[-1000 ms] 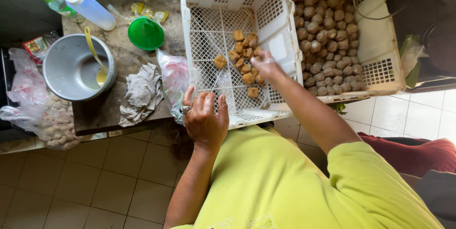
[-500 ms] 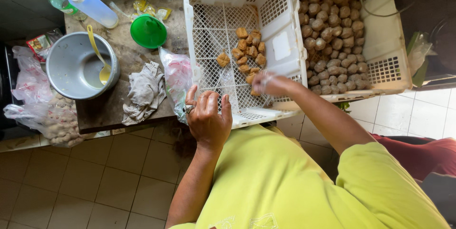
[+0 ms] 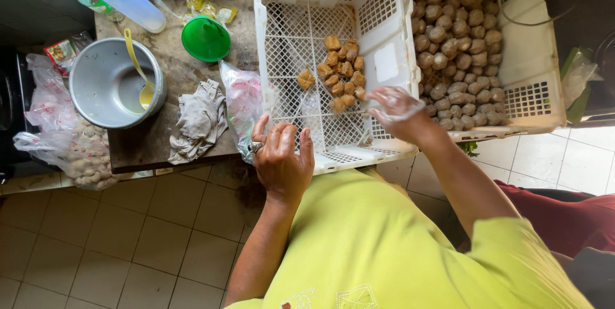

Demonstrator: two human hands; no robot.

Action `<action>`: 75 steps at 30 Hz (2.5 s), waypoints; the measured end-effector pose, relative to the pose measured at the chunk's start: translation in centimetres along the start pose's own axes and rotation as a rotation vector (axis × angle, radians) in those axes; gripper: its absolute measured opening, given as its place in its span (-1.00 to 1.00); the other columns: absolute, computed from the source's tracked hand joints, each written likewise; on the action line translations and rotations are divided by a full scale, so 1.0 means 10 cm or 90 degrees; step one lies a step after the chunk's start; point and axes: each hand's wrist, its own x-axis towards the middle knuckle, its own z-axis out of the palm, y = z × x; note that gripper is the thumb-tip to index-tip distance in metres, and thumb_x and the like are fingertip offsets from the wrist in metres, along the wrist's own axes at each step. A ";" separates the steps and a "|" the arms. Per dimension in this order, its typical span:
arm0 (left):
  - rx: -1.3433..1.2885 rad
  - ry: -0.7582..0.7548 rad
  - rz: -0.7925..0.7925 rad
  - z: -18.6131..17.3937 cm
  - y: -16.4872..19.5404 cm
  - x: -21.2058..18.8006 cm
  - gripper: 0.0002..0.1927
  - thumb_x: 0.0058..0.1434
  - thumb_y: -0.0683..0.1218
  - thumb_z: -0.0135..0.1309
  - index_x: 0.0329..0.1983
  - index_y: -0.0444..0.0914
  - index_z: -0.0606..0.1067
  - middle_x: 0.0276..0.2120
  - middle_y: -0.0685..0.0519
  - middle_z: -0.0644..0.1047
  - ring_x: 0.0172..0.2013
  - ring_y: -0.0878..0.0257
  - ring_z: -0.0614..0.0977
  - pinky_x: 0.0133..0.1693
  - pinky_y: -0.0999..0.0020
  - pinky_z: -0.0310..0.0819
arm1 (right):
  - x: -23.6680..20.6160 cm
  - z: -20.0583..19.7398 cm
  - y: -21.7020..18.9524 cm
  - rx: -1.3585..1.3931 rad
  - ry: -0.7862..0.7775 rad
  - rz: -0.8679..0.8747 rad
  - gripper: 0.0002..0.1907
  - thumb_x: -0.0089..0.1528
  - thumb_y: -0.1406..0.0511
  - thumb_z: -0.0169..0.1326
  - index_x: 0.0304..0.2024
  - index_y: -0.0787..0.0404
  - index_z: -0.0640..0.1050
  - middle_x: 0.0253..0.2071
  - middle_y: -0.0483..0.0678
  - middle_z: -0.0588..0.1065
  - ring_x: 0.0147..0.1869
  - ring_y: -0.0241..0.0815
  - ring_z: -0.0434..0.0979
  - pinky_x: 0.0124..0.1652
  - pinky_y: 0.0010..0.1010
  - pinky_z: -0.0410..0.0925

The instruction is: The person picks fried food pieces one at a time from a plastic crate and places them into a clear plastic bag, then carries the filled bag to a chair, sets it down, and ties the bag closed by hand.

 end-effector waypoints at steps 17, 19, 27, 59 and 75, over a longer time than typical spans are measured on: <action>0.008 -0.048 0.032 0.28 0.11 0.08 -0.85 0.25 -0.10 0.22 -0.20 -0.28 0.57 -0.15 -0.02 0.63 0.17 -0.14 0.57 0.14 -0.01 0.41 | -0.70 0.04 0.45 0.011 0.551 0.002 -0.86 0.23 0.40 0.18 -0.19 0.12 0.49 -0.31 -0.02 0.55 -0.27 0.06 0.59 -0.29 -0.13 0.44; 0.008 -0.059 0.036 0.28 0.10 0.10 -0.85 0.26 -0.10 0.20 -0.20 -0.28 0.58 -0.15 -0.02 0.63 0.16 -0.11 0.59 0.13 0.00 0.41 | -0.71 -0.03 0.39 0.007 0.529 0.035 -0.84 0.21 0.38 0.20 -0.18 0.13 0.50 -0.30 -0.01 0.55 -0.28 0.07 0.58 -0.33 -0.13 0.43; -0.026 -0.077 0.038 0.33 0.04 0.26 -0.84 0.32 -0.08 0.16 -0.19 -0.28 0.57 -0.17 -0.04 0.62 0.06 -0.06 0.64 0.10 0.08 0.44 | -0.59 -0.16 0.31 -0.011 0.521 0.084 -0.80 0.20 0.32 0.22 -0.14 0.13 0.51 -0.26 -0.02 0.57 -0.25 0.07 0.59 -0.32 -0.14 0.46; 0.253 -0.031 -0.058 1.88 1.40 0.52 -0.87 0.29 -0.06 0.21 -0.24 -0.21 0.60 -0.14 0.02 0.65 -0.02 0.02 0.67 -0.02 0.11 0.47 | 0.65 -0.97 4.67 -0.167 0.112 0.059 -0.78 0.45 0.20 -0.10 -0.06 0.14 0.53 -0.07 0.10 0.52 -0.10 0.05 0.57 -0.22 -0.10 0.48; 0.299 -0.042 -0.057 2.21 1.65 0.54 -0.84 0.28 -0.04 0.22 -0.26 -0.23 0.59 -0.16 0.03 0.64 -0.03 0.00 0.65 -0.13 0.08 0.43 | 0.93 -1.45 5.34 -0.154 0.376 0.041 -0.61 0.36 0.30 0.18 0.25 0.03 0.60 0.28 0.13 0.41 0.28 0.21 0.41 0.11 0.11 0.37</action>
